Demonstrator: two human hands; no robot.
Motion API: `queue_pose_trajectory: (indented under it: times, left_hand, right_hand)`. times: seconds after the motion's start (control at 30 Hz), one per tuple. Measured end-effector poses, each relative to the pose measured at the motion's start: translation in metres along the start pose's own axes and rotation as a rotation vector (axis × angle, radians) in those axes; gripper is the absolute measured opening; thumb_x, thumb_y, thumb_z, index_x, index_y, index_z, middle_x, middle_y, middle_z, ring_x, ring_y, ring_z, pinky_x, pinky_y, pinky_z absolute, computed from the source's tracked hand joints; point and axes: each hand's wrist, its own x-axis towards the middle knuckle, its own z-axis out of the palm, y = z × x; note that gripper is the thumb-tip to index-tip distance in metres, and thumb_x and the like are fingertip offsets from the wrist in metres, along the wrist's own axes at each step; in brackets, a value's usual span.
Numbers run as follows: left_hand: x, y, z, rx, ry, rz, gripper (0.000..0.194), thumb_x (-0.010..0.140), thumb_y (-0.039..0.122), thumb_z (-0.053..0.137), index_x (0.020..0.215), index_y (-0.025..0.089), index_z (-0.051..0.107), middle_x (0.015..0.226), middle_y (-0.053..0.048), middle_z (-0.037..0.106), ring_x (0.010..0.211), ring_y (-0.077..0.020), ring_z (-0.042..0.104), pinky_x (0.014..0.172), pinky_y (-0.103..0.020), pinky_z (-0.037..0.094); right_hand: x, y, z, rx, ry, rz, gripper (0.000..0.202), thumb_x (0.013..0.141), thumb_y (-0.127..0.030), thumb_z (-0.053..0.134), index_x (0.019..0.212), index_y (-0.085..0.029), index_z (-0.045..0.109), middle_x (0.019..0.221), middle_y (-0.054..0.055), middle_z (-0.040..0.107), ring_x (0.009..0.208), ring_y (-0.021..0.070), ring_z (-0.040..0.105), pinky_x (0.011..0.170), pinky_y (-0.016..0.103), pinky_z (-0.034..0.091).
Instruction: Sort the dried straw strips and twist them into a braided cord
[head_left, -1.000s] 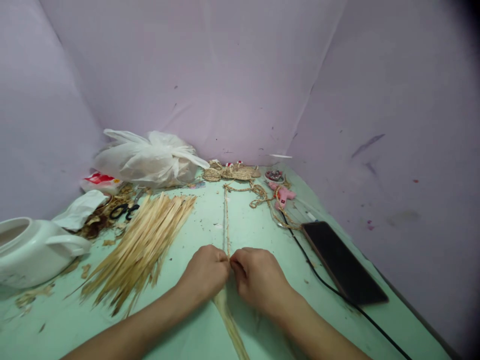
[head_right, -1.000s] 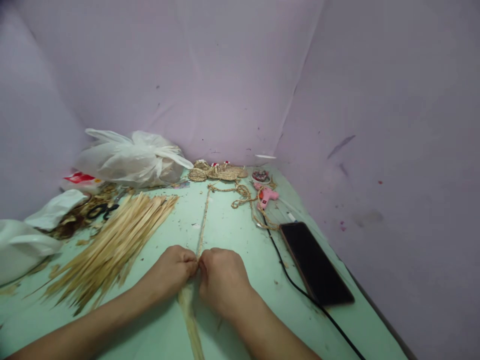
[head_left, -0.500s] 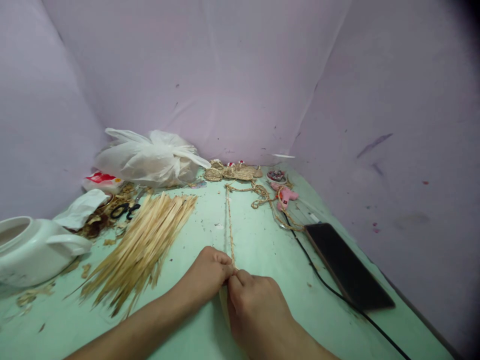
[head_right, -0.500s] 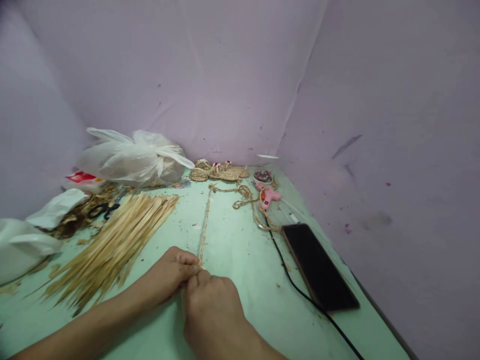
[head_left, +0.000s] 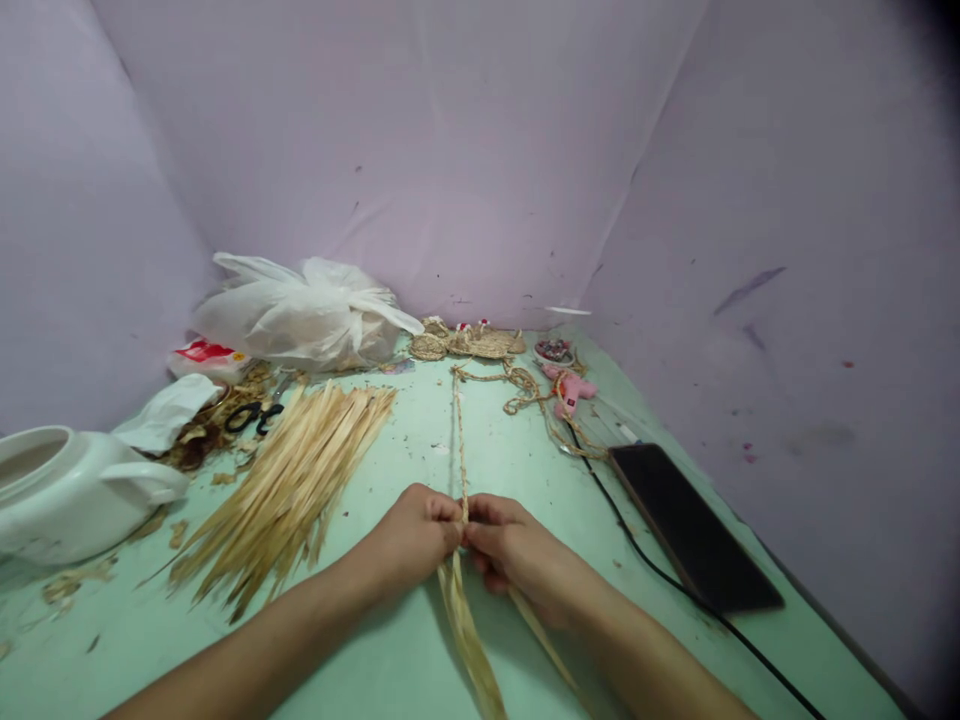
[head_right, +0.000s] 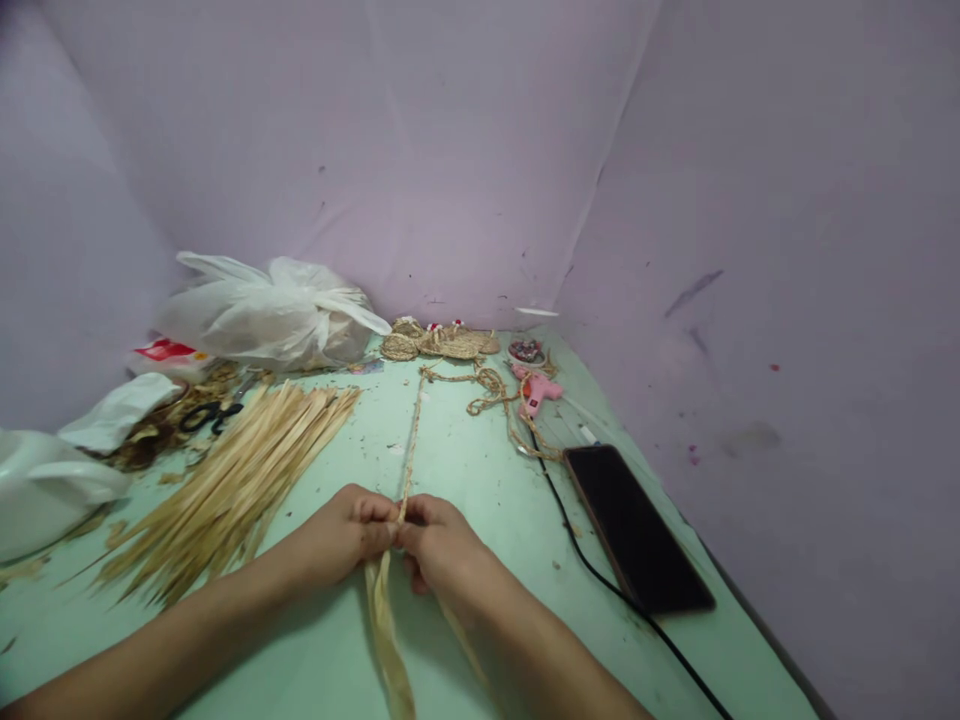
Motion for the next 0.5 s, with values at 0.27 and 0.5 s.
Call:
queue_pose_trajectory:
  times: [0.27,0.5]
  left_hand:
    - [0.001,0.005,-0.011,0.271,0.038,-0.075,0.014,0.056,0.020,0.046,0.043,0.016,0.040,0.041,0.007,0.024,0.043,-0.0058,0.019,0.044,-0.023,0.014]
    - [-0.023,0.017,-0.002,0.858,0.312,-0.098,0.023,0.066,0.031,0.049,0.048,0.016,0.054,0.044,0.001,0.040,0.046,-0.0111,0.037,0.049,-0.024,0.024]
  right_hand:
    - [0.009,0.010,-0.002,-0.090,0.123,-0.127,0.008,0.058,-0.022,0.053,0.054,-0.014,0.052,0.042,-0.007,0.037,0.040,0.0044,0.024,0.044,0.022,0.015]
    - [0.009,0.013,0.000,0.010,0.153,-0.127,0.011,0.055,-0.023,0.059,0.053,-0.014,0.053,0.042,-0.004,0.048,0.041,0.0058,0.035,0.045,0.021,0.024]
